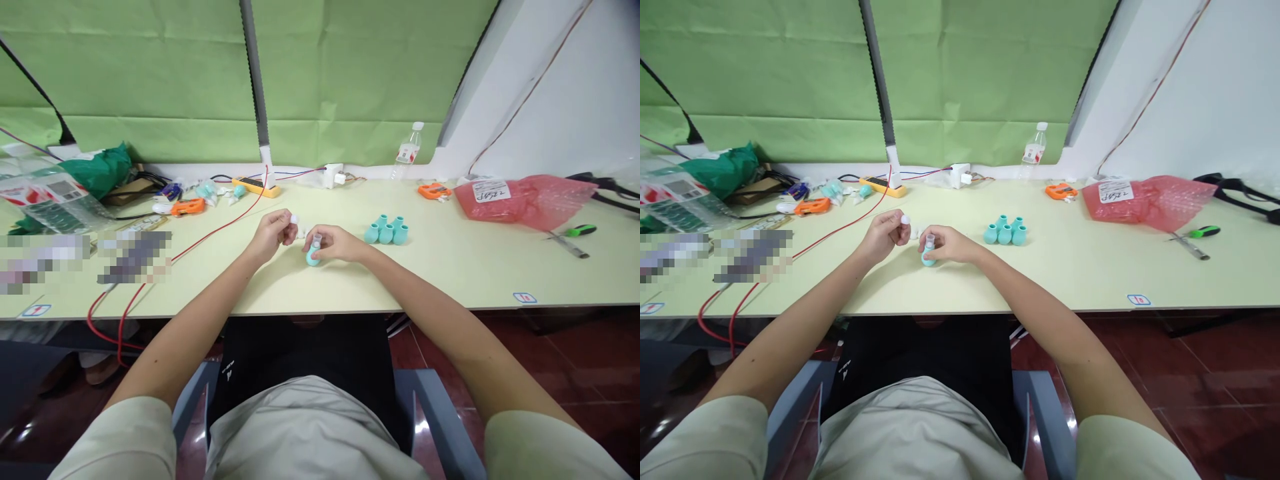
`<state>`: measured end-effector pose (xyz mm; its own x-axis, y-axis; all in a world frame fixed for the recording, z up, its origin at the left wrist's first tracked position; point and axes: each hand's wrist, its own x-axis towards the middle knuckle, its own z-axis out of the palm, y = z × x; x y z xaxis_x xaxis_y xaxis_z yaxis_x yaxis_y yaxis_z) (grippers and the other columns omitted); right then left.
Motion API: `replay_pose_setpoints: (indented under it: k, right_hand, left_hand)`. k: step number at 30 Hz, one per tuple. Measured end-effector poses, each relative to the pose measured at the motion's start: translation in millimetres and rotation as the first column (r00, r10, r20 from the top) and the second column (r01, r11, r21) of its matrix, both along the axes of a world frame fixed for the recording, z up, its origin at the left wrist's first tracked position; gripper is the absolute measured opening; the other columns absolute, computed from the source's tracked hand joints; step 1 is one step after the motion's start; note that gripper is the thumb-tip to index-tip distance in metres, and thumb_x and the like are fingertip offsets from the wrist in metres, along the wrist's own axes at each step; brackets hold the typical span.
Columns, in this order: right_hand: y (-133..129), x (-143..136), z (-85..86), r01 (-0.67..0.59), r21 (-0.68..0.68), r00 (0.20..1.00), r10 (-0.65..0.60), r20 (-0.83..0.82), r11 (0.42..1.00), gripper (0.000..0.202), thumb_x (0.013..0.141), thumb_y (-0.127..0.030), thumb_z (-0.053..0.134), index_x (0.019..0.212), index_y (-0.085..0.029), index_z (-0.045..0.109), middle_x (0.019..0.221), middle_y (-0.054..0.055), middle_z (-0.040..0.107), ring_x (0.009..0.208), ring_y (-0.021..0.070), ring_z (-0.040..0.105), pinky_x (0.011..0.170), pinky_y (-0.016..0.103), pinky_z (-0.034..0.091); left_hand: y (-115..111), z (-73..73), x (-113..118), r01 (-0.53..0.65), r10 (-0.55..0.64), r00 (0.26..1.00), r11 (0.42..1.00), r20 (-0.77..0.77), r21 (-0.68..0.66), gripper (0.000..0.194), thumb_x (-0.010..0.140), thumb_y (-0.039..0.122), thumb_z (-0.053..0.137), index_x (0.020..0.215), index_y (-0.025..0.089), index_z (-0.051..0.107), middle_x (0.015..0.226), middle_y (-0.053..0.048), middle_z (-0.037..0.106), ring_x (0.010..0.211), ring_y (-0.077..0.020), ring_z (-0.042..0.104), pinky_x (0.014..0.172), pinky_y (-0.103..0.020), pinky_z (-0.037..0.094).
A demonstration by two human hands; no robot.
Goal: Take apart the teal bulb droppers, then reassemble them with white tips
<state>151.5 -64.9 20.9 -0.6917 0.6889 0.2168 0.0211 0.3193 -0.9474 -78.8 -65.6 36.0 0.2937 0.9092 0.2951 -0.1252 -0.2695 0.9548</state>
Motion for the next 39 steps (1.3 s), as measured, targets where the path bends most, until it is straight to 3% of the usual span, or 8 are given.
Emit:
replay_pose_setpoints:
  k: [2, 4, 7, 10, 17, 24, 28, 39]
  right_hand:
    - [-2.7, -2.1, 1.3, 0.021, 0.056, 1.000, -0.020, -0.009, 0.998, 0.040, 0.074, -0.038, 0.090, 0.103, -0.022, 0.066, 0.106, 0.006, 0.075, 0.096, 0.0220, 0.070, 0.091, 0.042, 0.057]
    - [-5.1, -5.1, 3.0, 0.125, 0.196, 0.991, -0.114, -0.068, 0.973, 0.035, 0.078, -0.037, 0.086, 0.102, -0.023, 0.066, 0.105, 0.005, 0.070, 0.099, 0.0222, 0.068, 0.098, 0.044, 0.055]
    - [-6.6, -10.0, 6.9, 0.396, 0.414, 0.914, -0.307, -0.266, 0.820, 0.027, 0.081, -0.030, 0.081, 0.096, -0.024, 0.060, 0.103, 0.005, 0.060, 0.094, 0.0209, 0.062, 0.094, 0.043, 0.056]
    - [-7.0, -15.5, 11.2, 0.536, 0.462, 0.837, -0.374, -0.399, 0.707, 0.027, 0.083, -0.026, 0.077, 0.095, -0.027, 0.053, 0.104, 0.005, 0.054, 0.096, 0.0225, 0.059, 0.086, 0.042, 0.058]
    - [-10.6, -25.1, 14.1, 0.519, 0.501, 0.847, -0.340, -0.408, 0.693, 0.022, 0.091, -0.028, 0.071, 0.094, -0.028, 0.049, 0.104, 0.006, 0.054, 0.098, 0.0248, 0.059, 0.088, 0.046, 0.057]
    - [-15.8, -29.7, 13.8, 0.577, 0.557, 0.816, -0.396, -0.422, 0.597, 0.019, 0.097, -0.029, 0.064, 0.091, -0.028, 0.047, 0.098, 0.006, 0.053, 0.096, 0.0255, 0.057, 0.087, 0.046, 0.052]
    - [-16.2, -29.6, 15.8, 0.554, 0.577, 0.832, -0.412, -0.372, 0.600, 0.019, 0.097, -0.030, 0.064, 0.091, -0.028, 0.046, 0.097, 0.006, 0.053, 0.093, 0.0253, 0.055, 0.085, 0.045, 0.052]
    - [-3.1, -26.9, 17.1, 0.495, 0.592, 0.868, -0.336, -0.364, 0.637, 0.019, 0.093, -0.020, 0.062, 0.089, -0.026, 0.045, 0.090, 0.002, 0.051, 0.084, 0.0206, 0.053, 0.079, 0.038, 0.047]
  left_hand:
    - [0.7, -2.1, 1.3, 0.033, -0.033, 0.999, 0.999, 0.016, 0.005, 0.051, 0.084, 0.066, 0.076, 0.078, 0.020, 0.055, 0.065, 0.000, 0.054, 0.053, -0.0114, 0.049, 0.049, -0.026, 0.035]
    - [0.7, -3.1, 2.2, 0.051, -0.052, 0.998, 0.999, 0.035, 0.011, 0.049, 0.084, 0.064, 0.078, 0.080, 0.020, 0.057, 0.066, 0.000, 0.057, 0.052, -0.0109, 0.050, 0.049, -0.026, 0.035]
    - [-0.9, -2.8, 4.4, 0.013, -0.014, 0.999, 0.999, 0.028, 0.039, 0.049, 0.084, 0.064, 0.079, 0.083, 0.020, 0.058, 0.069, 0.000, 0.062, 0.051, -0.0099, 0.051, 0.049, -0.025, 0.035]
    - [-3.3, -2.6, 8.9, -0.047, 0.048, 0.999, 0.993, 0.000, 0.105, 0.051, 0.082, 0.064, 0.082, 0.081, 0.019, 0.058, 0.074, -0.003, 0.068, 0.052, -0.0096, 0.053, 0.049, -0.025, 0.036]
    - [-6.0, -4.2, 17.5, -0.029, 0.036, 0.999, 0.982, -0.035, 0.189, 0.046, 0.083, 0.060, 0.084, 0.081, 0.019, 0.064, 0.066, -0.002, 0.065, 0.056, -0.0118, 0.056, 0.054, -0.027, 0.043]
    - [-12.9, 3.5, 24.5, -0.068, 0.062, 0.998, 0.969, 0.032, 0.237, 0.049, 0.079, 0.059, 0.087, 0.077, 0.017, 0.061, 0.086, -0.007, 0.074, 0.069, -0.0156, 0.067, 0.068, -0.033, 0.055]
    - [-12.0, 1.8, 25.3, -0.085, 0.082, 0.996, 0.974, 0.023, 0.210, 0.052, 0.076, 0.062, 0.088, 0.078, 0.017, 0.062, 0.094, -0.008, 0.075, 0.073, -0.0165, 0.069, 0.070, -0.034, 0.056]
    - [-8.2, 4.8, 24.7, -0.073, 0.064, 0.997, 0.964, 0.045, 0.256, 0.046, 0.078, 0.056, 0.090, 0.074, 0.016, 0.066, 0.086, -0.007, 0.074, 0.067, -0.0147, 0.067, 0.064, -0.031, 0.054]
